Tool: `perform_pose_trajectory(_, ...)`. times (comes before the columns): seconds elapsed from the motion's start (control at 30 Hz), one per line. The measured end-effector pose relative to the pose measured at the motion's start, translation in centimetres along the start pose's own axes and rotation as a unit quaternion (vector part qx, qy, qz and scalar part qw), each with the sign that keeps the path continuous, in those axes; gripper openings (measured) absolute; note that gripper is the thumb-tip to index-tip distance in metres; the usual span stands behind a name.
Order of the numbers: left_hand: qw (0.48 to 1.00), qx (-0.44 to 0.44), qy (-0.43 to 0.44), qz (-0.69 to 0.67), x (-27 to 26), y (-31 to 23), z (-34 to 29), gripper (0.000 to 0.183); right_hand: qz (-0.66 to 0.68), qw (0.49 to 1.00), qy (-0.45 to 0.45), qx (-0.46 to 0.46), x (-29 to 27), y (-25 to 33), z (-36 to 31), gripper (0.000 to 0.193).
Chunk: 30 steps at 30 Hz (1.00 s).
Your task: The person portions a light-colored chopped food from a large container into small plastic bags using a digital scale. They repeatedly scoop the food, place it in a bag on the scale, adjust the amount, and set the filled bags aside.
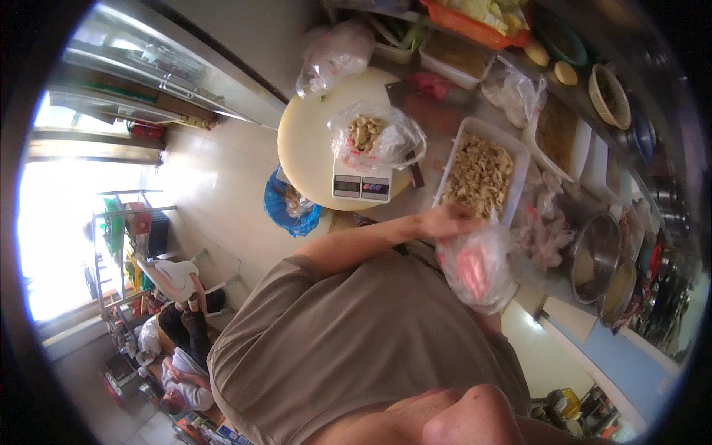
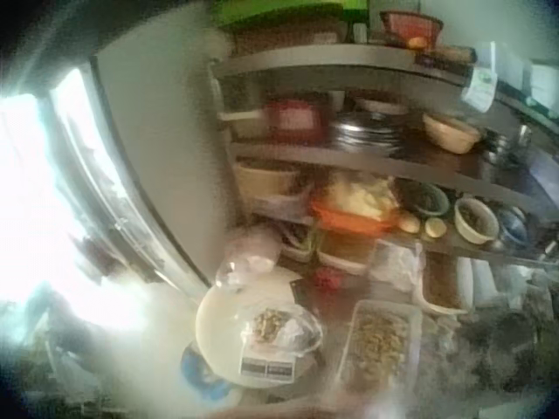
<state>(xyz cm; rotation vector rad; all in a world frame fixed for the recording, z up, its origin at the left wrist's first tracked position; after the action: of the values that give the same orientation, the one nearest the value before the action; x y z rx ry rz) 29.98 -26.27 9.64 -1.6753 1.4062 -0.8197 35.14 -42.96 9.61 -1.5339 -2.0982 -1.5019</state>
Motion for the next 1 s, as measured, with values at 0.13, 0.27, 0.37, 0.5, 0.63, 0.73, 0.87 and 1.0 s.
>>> perform_pose_trajectory(0.13, 0.989, 0.093, -0.048, -0.107, -0.3, 3.7, 0.0, 0.044, 0.106, 0.994, -0.022, -0.032, -0.8, 5.2, -0.3, 0.03)
perform_pose_trajectory(0.27, 0.996, -0.003, -0.037, -0.077, -4.0, 8.6, -1.0, 0.035, -0.244, 0.944, -0.178, -0.134, -5.0, 9.2, 4.6, 0.029)
perform_pose_trajectory(0.37, 0.996, 0.016, -0.08, -0.032, -5.1, 9.9, -0.9, 0.031, -0.496, 0.853, -0.114, -0.118, -4.8, 4.2, 9.9, 0.036)
perform_pose_trajectory(0.5, 0.992, 0.041, -0.12, -0.007, -5.5, 10.5, -1.2, 0.028, -0.517, 0.841, -0.134, 0.085, -5.2, -1.8, 11.0, 0.043)
perform_pose_trajectory(0.63, 0.992, -0.011, -0.124, 0.017, -6.0, 11.8, -1.9, 0.028, -0.737, 0.663, -0.057, -0.121, -3.2, -2.3, 11.3, 0.047)
perform_pose_trajectory(0.73, 0.987, 0.009, -0.141, 0.074, -6.5, 12.2, -2.0, 0.029, -0.777, 0.612, -0.063, -0.134, -2.6, -3.7, 12.3, 0.044)
perform_pose_trajectory(0.87, 0.977, 0.052, -0.181, 0.102, -7.1, 12.5, -2.3, 0.028, -0.769, 0.602, -0.16, -0.144, -3.3, -3.7, 12.6, 0.039)
perform_pose_trajectory(1.0, 0.984, 0.007, -0.175, 0.034, -7.8, 14.2, -3.1, 0.022, -0.484, 0.836, -0.176, -0.191, -3.0, 3.2, 11.1, 0.033)
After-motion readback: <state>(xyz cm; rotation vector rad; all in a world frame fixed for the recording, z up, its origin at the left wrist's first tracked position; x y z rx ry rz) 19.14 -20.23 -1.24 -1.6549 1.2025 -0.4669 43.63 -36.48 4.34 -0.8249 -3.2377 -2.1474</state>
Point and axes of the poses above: each hand's wrist, its own z-axis towards the middle knuckle, its own x-axis out of the palm, y = z × x, the point moved 4 cm from there along z, towards the middle knuckle, and after that the axes turned 12 degrees about -y, right-handed, at the moved point
